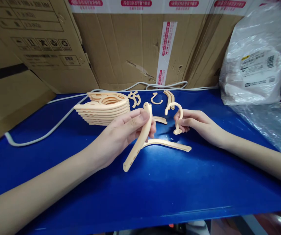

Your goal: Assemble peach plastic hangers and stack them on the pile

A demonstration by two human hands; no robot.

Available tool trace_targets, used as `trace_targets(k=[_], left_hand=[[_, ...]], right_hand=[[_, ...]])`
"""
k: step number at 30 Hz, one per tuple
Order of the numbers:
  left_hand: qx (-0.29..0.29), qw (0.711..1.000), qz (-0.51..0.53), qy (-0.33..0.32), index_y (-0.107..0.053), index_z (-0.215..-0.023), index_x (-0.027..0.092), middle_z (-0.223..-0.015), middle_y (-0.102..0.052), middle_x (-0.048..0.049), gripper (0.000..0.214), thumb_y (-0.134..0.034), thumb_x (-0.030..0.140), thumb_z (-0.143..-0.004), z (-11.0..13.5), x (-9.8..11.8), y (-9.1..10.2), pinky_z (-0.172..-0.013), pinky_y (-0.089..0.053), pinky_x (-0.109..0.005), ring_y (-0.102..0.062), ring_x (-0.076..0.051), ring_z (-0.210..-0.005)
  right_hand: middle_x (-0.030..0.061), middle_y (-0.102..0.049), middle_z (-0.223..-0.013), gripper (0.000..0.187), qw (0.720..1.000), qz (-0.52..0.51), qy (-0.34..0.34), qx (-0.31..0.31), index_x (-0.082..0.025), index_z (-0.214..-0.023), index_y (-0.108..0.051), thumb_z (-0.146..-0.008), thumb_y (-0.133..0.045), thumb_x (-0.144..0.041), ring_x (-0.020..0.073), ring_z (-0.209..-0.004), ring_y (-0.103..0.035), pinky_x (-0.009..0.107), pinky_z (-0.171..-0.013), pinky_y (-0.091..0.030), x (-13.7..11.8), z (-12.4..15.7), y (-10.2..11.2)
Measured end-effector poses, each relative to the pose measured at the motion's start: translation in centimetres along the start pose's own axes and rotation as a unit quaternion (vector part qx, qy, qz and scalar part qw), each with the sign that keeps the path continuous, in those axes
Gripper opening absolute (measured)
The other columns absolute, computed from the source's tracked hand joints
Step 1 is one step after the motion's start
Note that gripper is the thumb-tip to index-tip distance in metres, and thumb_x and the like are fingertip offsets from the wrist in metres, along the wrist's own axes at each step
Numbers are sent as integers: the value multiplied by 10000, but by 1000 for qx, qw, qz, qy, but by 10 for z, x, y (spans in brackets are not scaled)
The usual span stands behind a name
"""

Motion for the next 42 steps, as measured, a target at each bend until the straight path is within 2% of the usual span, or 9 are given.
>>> trace_targets(k=[3,6,8,11,15,24,27,33,42], left_hand=[[-5,975,-208,-80,-421,-737,212,-572,-506,15,390,-182,344,-1015,5,-3,-3,-532,-422,-262,-499,-121,-510],[37,850,-483,-206,-520,-789,202,-491,-510,31,404,-225,365,-1012,10,-10,-9,-437,-227,-275,-466,-135,-414],[28,798,-563,-213,-566,-851,185,-488,-552,28,392,-271,386,-1013,11,-16,-12,-433,-180,-279,-502,-152,-399],[7,776,-606,-174,-599,-1001,145,-546,-632,2,367,-429,466,-955,8,-24,-12,-436,-169,-275,-569,-192,-432],[-10,791,-597,-134,-602,-1029,162,-588,-662,2,277,-497,394,-919,5,-28,-12,-452,-177,-277,-604,-208,-473],[20,889,-434,-143,-521,-996,184,-669,-607,32,241,-310,298,-971,4,-30,-13,-471,-278,-239,-561,-125,-496],[27,890,-435,-137,-522,-1030,176,-634,-569,39,239,-309,270,-973,2,-31,-13,-473,-285,-244,-540,-133,-496],[0,880,-452,-144,-589,-972,169,-859,-636,-27,326,-314,334,-1029,-1,-30,-14,-645,-394,-279,-593,-193,-831],[-33,894,-407,-183,-593,-1015,129,-889,-597,-42,335,-304,297,-1042,-5,-36,-10,-765,-391,-309,-500,-192,-841]], right_hand=[[-12,-571,-715,122,999,-36,-15,-4,-206,-769,-557,-871,-490,-210,128,-645,-504,256,-618,-428,1,0,-1],[-12,-586,-721,118,998,-67,-12,-9,-196,-748,-587,-852,-540,-222,115,-646,-503,241,-622,-425,1,-1,-1],[-9,-603,-721,123,996,-82,-9,-14,-192,-740,-610,-846,-570,-240,110,-641,-505,239,-622,-422,2,-1,-2],[-10,-637,-717,109,994,-106,-15,-18,-194,-766,-619,-846,-610,-267,107,-633,-514,241,-623,-424,3,-2,-1],[-11,-661,-726,127,990,-136,-28,-24,-191,-799,-603,-835,-664,-296,100,-622,-534,242,-621,-436,5,-1,-2],[-19,-672,-772,181,973,-216,-56,-52,-198,-837,-555,-813,-713,-283,98,-662,-596,240,-639,-460,6,-2,-7],[-16,-688,-825,152,969,-234,-68,-30,-198,-820,-588,-794,-731,-244,90,-684,-587,246,-689,-472,8,-3,-7],[-1,-723,-821,148,959,-272,-82,-6,-191,-840,-651,-768,-770,-243,79,-646,-580,237,-679,-465,11,-5,-4],[-4,-702,-744,108,948,-305,-90,-14,-203,-838,-739,-777,-766,-287,71,-614,-571,227,-637,-457,16,-7,0]])
Point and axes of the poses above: each hand's wrist, its own z-axis away from the middle knuckle, its own y-axis out of the back of the hand, x = y × z, the point moved 1 cm from there along -z, towards the middle knuckle
